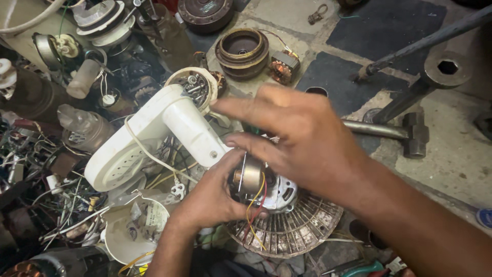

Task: The person is repairing a small electric motor, likely from a fan. They use a screwdriver to adjust internal components and wires, repeatedly rotating the motor housing to access different areas.

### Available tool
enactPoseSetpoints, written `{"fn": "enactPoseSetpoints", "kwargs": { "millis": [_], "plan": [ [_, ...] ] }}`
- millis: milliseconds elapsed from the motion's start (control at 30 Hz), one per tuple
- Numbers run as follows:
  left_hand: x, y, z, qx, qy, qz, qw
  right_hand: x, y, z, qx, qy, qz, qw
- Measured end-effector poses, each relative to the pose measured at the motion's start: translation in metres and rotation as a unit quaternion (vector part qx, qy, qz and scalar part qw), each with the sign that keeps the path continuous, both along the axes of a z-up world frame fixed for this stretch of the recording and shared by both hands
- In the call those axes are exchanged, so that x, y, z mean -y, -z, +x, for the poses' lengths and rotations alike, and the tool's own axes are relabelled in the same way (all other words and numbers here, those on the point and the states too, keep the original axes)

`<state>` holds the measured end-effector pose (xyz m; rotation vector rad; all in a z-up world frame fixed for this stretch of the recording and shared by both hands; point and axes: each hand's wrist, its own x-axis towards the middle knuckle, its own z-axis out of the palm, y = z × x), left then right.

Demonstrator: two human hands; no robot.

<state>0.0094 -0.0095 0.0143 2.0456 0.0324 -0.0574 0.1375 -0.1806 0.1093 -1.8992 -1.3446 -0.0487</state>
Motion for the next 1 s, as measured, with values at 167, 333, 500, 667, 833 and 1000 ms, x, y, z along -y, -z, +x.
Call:
{"fn": "enactPoseSetpoints", "kwargs": {
  "millis": [167, 333, 500, 667, 833, 1000],
  "plan": [
    [-0.001, 0.0, -0.001, -0.015, -0.003, -0.059, 0.998, 0.001, 0.004, 0.001, -0.013, -0.016, 0.036, 0.999],
    [-0.001, -0.002, -0.002, -0.017, -0.009, -0.034, 0.999, 0.005, 0.005, -0.001, 0.039, -0.033, 0.068, 0.996],
    [-0.005, 0.005, -0.005, 0.03, 0.003, -0.009, 1.0, 0.003, 0.0, -0.01, -0.014, -0.073, 0.114, 0.991],
    [-0.008, 0.007, -0.007, 0.062, 0.014, -0.003, 0.998, -0.005, -0.008, -0.027, 0.024, 0.03, 0.06, 0.997],
    [-0.009, 0.004, -0.015, 0.067, 0.001, 0.009, 0.998, -0.005, -0.012, -0.041, 0.075, 0.111, 0.124, 0.983],
    [-0.032, -0.003, -0.06, 0.023, -0.142, -0.179, 0.973, 0.049, -0.014, -0.078, -0.17, 0.272, 0.248, 0.914]
  ]
}}
